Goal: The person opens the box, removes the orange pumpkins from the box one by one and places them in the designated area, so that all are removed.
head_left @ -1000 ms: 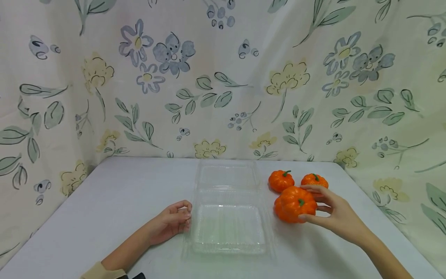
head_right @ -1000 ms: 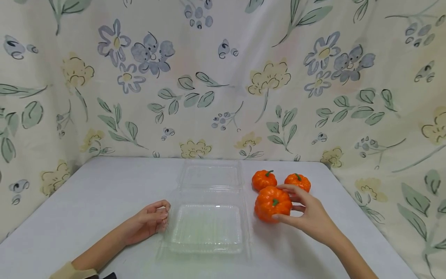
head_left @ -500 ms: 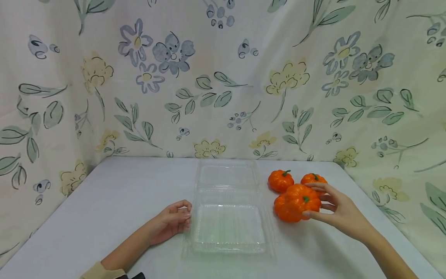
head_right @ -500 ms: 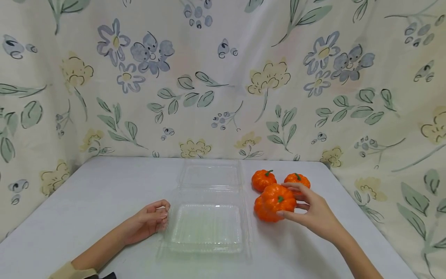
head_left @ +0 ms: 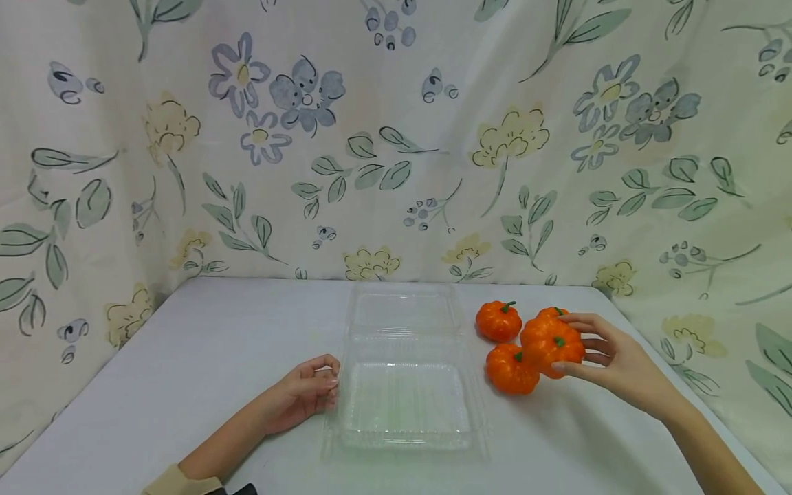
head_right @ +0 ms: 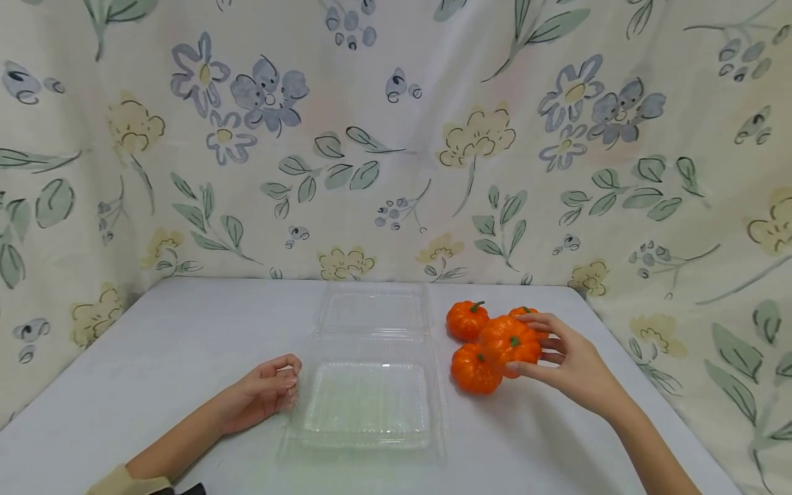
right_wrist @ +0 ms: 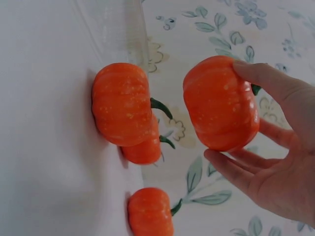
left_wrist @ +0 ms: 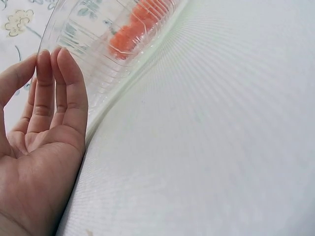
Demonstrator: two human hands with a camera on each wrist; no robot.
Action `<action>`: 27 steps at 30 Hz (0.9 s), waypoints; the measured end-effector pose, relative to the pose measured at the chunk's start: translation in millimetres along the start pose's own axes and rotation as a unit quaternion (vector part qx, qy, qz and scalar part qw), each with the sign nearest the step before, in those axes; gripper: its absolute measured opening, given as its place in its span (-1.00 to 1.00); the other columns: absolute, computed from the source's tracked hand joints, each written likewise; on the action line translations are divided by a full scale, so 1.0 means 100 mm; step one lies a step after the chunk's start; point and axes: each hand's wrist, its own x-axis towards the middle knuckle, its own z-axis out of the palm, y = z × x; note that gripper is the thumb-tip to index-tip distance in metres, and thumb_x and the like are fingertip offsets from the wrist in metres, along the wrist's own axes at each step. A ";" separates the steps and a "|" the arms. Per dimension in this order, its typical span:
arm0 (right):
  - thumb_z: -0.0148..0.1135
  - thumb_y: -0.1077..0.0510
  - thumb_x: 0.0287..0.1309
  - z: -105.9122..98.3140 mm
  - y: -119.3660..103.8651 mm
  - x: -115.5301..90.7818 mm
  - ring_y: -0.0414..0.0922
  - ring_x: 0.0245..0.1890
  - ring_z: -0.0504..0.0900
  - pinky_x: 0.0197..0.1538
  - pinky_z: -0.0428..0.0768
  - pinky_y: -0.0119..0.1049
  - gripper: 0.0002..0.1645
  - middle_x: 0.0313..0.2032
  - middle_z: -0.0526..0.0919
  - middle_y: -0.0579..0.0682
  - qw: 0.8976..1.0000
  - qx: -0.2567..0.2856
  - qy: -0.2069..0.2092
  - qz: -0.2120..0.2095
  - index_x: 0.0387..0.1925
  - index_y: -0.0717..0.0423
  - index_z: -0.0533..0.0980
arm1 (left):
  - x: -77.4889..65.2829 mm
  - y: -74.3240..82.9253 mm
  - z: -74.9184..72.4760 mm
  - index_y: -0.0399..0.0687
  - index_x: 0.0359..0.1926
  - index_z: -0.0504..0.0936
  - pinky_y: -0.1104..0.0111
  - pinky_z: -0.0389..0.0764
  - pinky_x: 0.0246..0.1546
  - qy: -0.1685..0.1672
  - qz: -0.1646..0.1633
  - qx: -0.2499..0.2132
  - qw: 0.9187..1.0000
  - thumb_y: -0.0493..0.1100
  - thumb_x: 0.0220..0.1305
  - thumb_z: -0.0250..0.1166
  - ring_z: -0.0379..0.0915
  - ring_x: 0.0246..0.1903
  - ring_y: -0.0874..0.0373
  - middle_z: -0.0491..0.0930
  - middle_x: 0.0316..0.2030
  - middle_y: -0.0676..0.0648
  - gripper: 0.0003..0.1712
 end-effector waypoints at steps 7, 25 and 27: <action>0.59 0.22 0.15 -0.04 0.01 0.00 -0.51 -0.03 0.60 -0.05 0.65 -0.55 -0.19 0.20 0.53 0.22 1.000 0.004 -0.001 0.004 0.36 0.17 0.39 | 0.00 0.00 -0.01 0.01 0.00 0.44 0.44 0.62 -0.11 -0.001 0.000 0.002 1.000 -0.36 0.61 -0.02 0.57 -0.26 0.30 0.58 -0.29 0.15 -0.80; 0.53 0.19 0.23 -0.15 0.08 0.03 -0.51 -0.03 0.59 -0.09 0.69 -0.48 -0.18 0.28 0.47 0.35 0.999 0.020 -0.017 0.040 0.41 0.22 0.32 | 0.01 -0.01 -0.01 0.04 -0.02 0.46 0.44 0.62 -0.12 -0.004 0.004 0.000 1.000 -0.37 0.61 -0.04 0.57 -0.27 0.30 0.58 -0.31 0.16 -0.77; 0.53 0.19 0.24 -0.17 0.10 0.03 -0.49 -0.04 0.60 -0.09 0.70 -0.46 -0.18 0.28 0.46 0.36 0.999 0.024 -0.019 0.044 0.42 0.23 0.31 | 0.01 -0.01 -0.01 0.03 -0.01 0.46 0.43 0.62 -0.12 -0.003 0.004 0.002 1.000 -0.37 0.61 -0.04 0.57 -0.26 0.30 0.58 -0.30 0.16 -0.78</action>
